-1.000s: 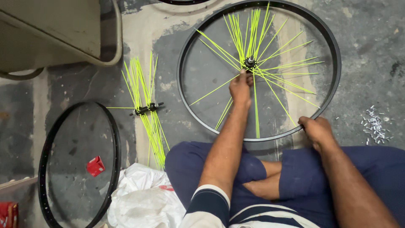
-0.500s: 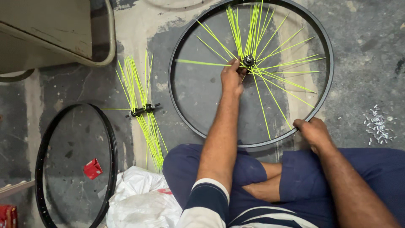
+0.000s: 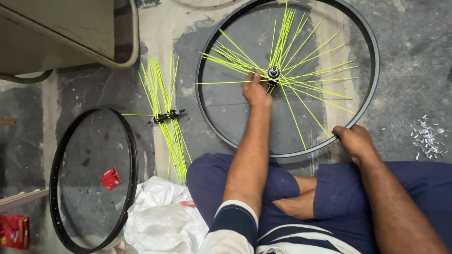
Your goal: The person sits on the floor assembling bicycle wheels by inserting neon green spokes into a hub and attaching them to a rim. They use their hands to thread the spokes and secure them with nipples, working on a second wheel after finishing the first.
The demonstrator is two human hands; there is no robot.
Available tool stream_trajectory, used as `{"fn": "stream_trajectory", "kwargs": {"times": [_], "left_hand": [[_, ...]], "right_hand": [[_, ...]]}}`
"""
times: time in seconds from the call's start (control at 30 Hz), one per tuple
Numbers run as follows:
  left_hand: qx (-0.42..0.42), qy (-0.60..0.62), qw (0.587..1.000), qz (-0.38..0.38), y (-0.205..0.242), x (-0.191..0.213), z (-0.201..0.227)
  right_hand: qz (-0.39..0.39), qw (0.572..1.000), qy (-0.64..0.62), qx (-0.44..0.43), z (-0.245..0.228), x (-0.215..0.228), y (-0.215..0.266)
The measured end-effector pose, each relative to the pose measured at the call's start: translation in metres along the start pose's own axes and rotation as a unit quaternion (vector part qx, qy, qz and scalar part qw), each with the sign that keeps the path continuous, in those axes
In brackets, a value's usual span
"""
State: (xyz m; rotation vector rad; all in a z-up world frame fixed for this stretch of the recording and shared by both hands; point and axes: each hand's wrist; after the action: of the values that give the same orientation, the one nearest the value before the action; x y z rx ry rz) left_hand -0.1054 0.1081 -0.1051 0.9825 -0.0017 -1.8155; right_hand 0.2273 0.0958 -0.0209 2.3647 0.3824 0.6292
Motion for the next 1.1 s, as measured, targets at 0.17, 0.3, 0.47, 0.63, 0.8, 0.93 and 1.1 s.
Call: {"fn": "stream_trajectory", "kwargs": {"times": [0.17, 0.3, 0.47, 0.63, 0.8, 0.93, 1.1], "left_hand": [[-0.058, -0.059, 0.996, -0.032, -0.043, 0.029, 0.031], [-0.172, -0.484, 0.857, 0.049, -0.020, 0.024, 0.111], [-0.052, -0.907, 0.409, -0.092, 0.054, 0.014, 0.213], [-0.013, -0.855, 0.442, -0.271, 0.112, 0.038, 0.154], [0.211, -0.418, 0.841, -0.272, 0.180, 0.040, 0.023], [-0.143, -0.685, 0.662, -0.268, 0.188, 0.049, 0.006], [0.212, -0.491, 0.713, -0.453, 0.171, 0.060, 0.009]], "right_hand": [[-0.012, 0.994, 0.106, -0.039, 0.001, -0.003, -0.003], [-0.013, 0.997, 0.082, 0.007, 0.002, -0.003, -0.003], [0.016, 0.994, 0.109, 0.028, -0.005, 0.001, 0.004], [0.000, 0.993, 0.114, 0.005, -0.011, 0.002, 0.004], [0.001, 0.995, 0.098, 0.027, -0.009, 0.004, 0.003], [0.010, 0.995, 0.091, -0.036, -0.015, 0.020, 0.001], [-0.022, 0.983, 0.182, 0.010, -0.034, 0.039, -0.037]]}}
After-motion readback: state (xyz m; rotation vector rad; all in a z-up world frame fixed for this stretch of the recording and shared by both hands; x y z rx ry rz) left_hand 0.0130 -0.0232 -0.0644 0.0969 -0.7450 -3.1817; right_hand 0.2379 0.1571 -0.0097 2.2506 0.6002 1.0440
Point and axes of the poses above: each hand's wrist, its own y-axis away from the middle knuckle, its own x-axis out of the back of the hand, z = x × y, and after that the axes turned 2 degrees about -y, right-handed
